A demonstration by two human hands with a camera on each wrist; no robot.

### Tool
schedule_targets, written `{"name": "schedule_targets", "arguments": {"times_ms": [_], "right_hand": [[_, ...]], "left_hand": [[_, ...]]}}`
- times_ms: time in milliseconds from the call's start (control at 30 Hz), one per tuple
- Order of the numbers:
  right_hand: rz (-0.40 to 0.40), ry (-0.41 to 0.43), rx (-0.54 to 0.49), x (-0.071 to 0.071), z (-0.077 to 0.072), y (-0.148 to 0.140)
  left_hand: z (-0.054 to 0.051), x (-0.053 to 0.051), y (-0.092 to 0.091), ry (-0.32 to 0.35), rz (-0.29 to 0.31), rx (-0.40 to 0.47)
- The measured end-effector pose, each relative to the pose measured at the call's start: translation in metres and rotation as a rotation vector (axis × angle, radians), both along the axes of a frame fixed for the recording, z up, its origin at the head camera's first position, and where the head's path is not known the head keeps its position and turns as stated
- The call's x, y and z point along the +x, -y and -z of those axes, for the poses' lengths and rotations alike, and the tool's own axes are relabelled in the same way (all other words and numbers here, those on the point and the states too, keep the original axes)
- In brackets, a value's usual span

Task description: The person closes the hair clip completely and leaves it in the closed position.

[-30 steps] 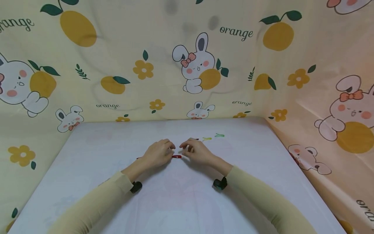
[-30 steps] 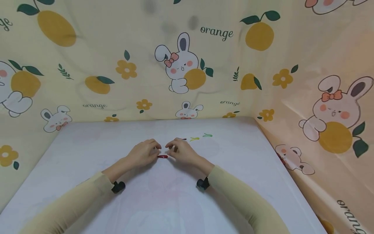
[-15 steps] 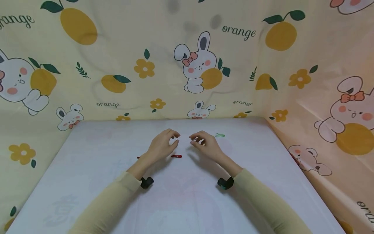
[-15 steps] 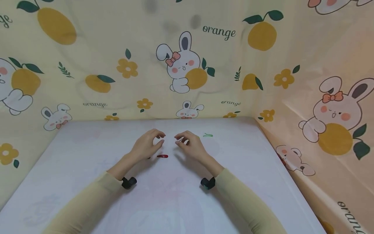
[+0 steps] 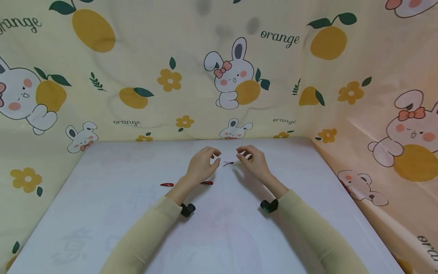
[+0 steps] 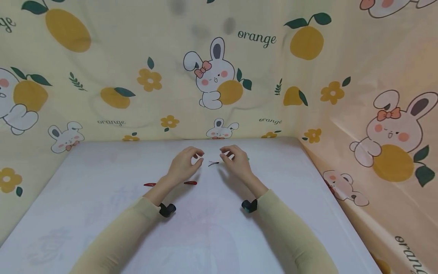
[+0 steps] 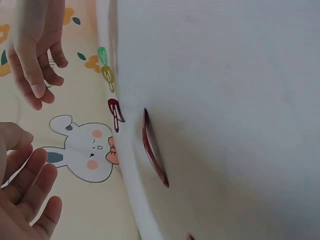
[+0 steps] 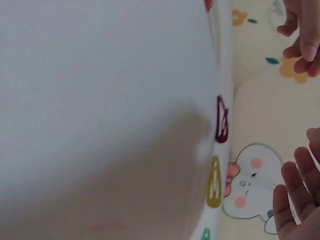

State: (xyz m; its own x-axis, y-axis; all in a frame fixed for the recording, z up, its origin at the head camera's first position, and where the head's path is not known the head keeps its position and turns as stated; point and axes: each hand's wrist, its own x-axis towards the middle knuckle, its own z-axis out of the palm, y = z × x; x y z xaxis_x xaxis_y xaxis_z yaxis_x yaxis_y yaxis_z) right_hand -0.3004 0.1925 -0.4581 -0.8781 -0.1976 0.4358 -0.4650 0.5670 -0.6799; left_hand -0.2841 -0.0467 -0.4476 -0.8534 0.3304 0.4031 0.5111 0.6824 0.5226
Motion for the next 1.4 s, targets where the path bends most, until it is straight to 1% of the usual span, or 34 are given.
{"name": "schedule_targets", "arguments": {"times_ms": [167,233,367,500,700,900,1033,1200,1400], "right_hand": [[0.002,0.012,0.077,-0.01,0.004,-0.003],[0.0,0.027,0.123,-0.014,0.006,-0.003],[-0.009,0.074,0.201,-0.02,0.009,-0.002],[-0.021,0.105,0.237,-0.023,0.014,-0.002],[-0.035,0.13,0.315,-0.027,0.02,0.002],[-0.044,0.154,0.344,-0.028,0.023,0.005],[-0.077,0.142,0.373,-0.028,0.023,0.006],[-0.1,0.12,0.422,-0.028,0.022,0.007],[-0.108,0.117,0.455,-0.028,0.024,0.009]], "left_hand": [[0.0,-0.006,-0.01,0.028,-0.006,-0.048],[0.0,-0.009,-0.012,0.04,-0.009,-0.067],[0.005,-0.015,-0.015,0.069,-0.012,-0.106],[0.009,-0.023,-0.018,0.099,0.007,-0.15],[0.016,-0.031,-0.021,0.153,0.034,-0.239],[0.025,-0.037,-0.022,0.186,0.075,-0.267],[0.029,-0.04,-0.024,0.19,0.081,-0.287],[0.031,-0.042,-0.026,0.196,0.076,-0.299],[0.031,-0.044,-0.03,0.191,0.062,-0.307]]}}
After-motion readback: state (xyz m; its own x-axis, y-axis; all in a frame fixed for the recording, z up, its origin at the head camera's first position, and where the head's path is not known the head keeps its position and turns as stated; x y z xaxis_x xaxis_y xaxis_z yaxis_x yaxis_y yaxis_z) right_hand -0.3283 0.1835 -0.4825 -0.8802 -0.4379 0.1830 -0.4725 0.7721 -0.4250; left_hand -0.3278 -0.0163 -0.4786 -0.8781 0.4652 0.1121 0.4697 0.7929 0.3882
